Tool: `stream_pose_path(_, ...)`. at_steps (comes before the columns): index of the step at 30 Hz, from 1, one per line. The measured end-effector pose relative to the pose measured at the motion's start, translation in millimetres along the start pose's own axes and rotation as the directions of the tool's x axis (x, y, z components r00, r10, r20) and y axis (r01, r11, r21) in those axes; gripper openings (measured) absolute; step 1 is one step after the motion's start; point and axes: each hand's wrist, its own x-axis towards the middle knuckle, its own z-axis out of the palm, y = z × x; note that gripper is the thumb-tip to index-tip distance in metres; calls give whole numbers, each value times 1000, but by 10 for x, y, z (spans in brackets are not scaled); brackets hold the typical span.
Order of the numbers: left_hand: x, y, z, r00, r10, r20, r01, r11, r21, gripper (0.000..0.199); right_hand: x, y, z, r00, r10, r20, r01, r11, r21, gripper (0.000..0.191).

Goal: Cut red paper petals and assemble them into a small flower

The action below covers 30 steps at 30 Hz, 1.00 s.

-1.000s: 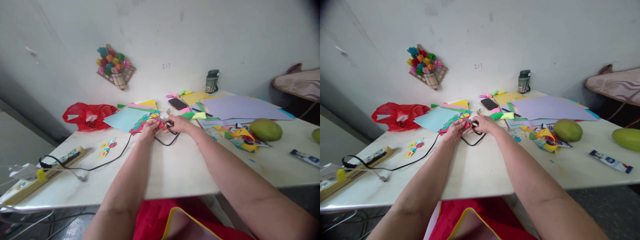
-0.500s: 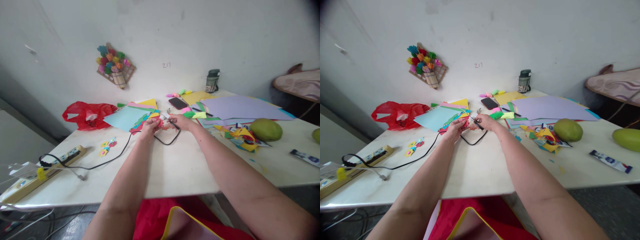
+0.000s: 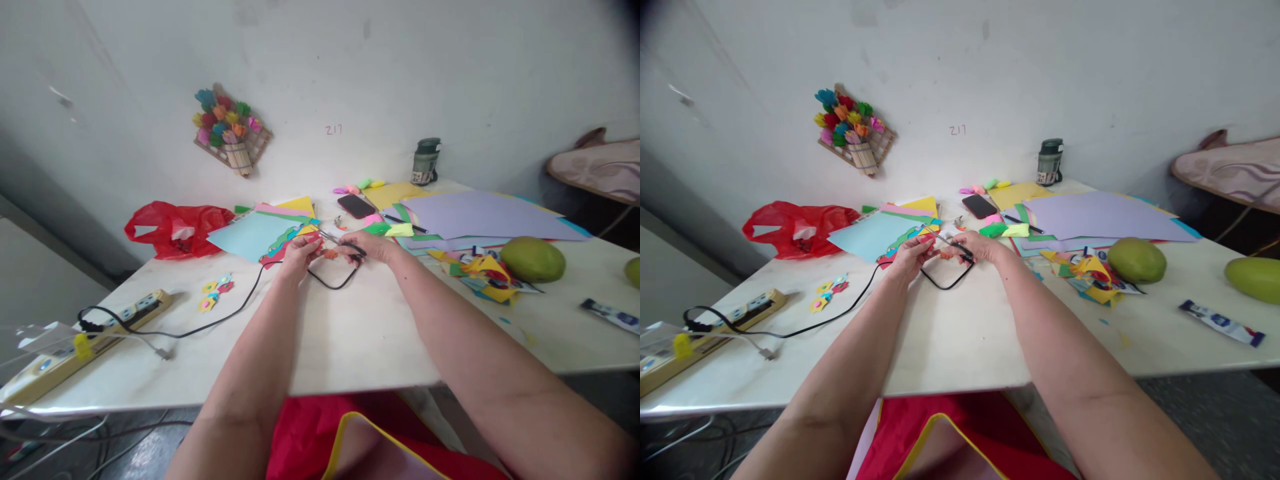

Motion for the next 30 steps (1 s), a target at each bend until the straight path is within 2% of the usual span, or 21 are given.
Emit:
stream_pose_path(20,32,-42,-35,998,-43,36,41,998,53,28,27,26,-11,999,-6,47,8,999,-53,25)
stream_pose_path(30,8,-14,-4,998,-69,0,69,996,56,28,18,35,-4,999,21,44,-19,999,-44,30)
